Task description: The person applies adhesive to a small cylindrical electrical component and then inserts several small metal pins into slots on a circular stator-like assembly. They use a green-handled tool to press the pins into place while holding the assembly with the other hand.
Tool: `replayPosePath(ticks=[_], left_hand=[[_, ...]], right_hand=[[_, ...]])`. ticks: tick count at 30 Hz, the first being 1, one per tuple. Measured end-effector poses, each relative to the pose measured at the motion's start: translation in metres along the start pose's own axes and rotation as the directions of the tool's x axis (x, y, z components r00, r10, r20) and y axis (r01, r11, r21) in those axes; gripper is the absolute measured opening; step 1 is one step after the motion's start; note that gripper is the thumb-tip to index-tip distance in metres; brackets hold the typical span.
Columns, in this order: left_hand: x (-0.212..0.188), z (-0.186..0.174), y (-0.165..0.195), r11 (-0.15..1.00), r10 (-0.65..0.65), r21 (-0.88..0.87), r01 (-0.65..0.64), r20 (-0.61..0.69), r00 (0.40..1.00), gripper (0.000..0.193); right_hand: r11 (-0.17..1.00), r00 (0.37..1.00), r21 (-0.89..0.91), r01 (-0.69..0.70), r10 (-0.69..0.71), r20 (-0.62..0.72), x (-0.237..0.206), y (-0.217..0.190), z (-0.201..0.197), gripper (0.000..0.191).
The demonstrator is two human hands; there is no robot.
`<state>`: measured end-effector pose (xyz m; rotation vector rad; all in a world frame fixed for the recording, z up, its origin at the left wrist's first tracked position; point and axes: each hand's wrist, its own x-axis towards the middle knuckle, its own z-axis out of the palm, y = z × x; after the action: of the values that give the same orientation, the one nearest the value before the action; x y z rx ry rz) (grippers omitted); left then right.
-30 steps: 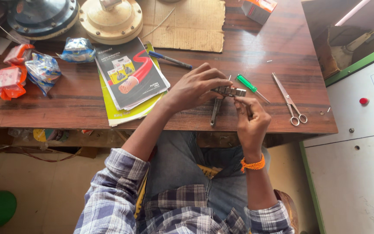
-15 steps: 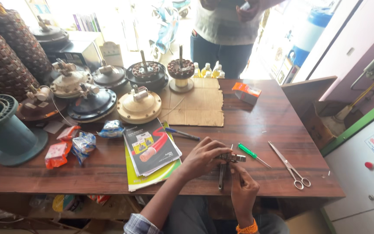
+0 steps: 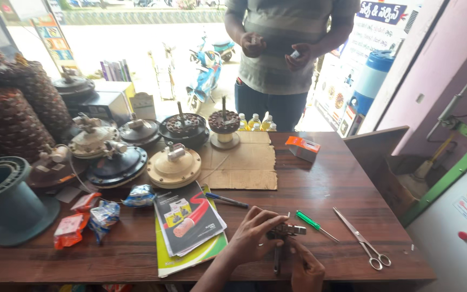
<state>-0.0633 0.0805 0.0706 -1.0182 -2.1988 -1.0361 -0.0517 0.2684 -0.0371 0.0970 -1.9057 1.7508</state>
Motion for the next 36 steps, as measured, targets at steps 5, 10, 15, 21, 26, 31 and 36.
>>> replayPosePath(ticks=[5, 10, 15, 21, 26, 31, 36], left_hand=[[-0.004, 0.011, -0.005, 1.0, -0.022, 0.019, 0.023, -0.052, 0.998, 0.054], [-0.006, 0.016, -0.011, 1.0, -0.014, 0.002, 0.014, -0.065, 0.998, 0.057], [-0.008, 0.014, -0.014, 0.998, 0.057, -0.034, -0.06, -0.088, 0.994, 0.042], [-0.007, 0.011, -0.015, 0.995, 0.025, -0.096, -0.03, -0.055, 0.998, 0.056], [-0.006, 0.009, -0.015, 0.994, 0.01, -0.108, -0.013, -0.027, 1.0, 0.064], [-0.008, 0.008, -0.015, 0.99, 0.002, -0.138, -0.003, -0.006, 1.0, 0.069], [-0.008, 0.007, -0.015, 0.988, -0.016, -0.155, 0.017, 0.008, 1.0, 0.076]], right_hand=[[0.974, 0.989, -0.181, 0.135, -0.144, -0.038, -0.005, 0.005, 0.003, 0.03], [0.955, 0.968, -0.182, 0.233, -0.245, -0.049, -0.003, 0.009, 0.009, 0.028], [0.985, 0.998, -0.163, 0.053, -0.056, -0.011, -0.01, 0.021, 0.011, 0.028], [0.992, 1.0, -0.123, 0.023, -0.023, 0.001, -0.015, 0.03, 0.01, 0.027], [0.992, 1.0, -0.122, 0.004, -0.003, 0.007, -0.018, 0.033, 0.01, 0.025], [0.987, 0.998, -0.152, -0.055, 0.058, 0.015, -0.02, 0.033, 0.009, 0.024], [0.98, 0.996, -0.192, -0.051, 0.063, 0.057, -0.018, 0.029, 0.004, 0.024]])
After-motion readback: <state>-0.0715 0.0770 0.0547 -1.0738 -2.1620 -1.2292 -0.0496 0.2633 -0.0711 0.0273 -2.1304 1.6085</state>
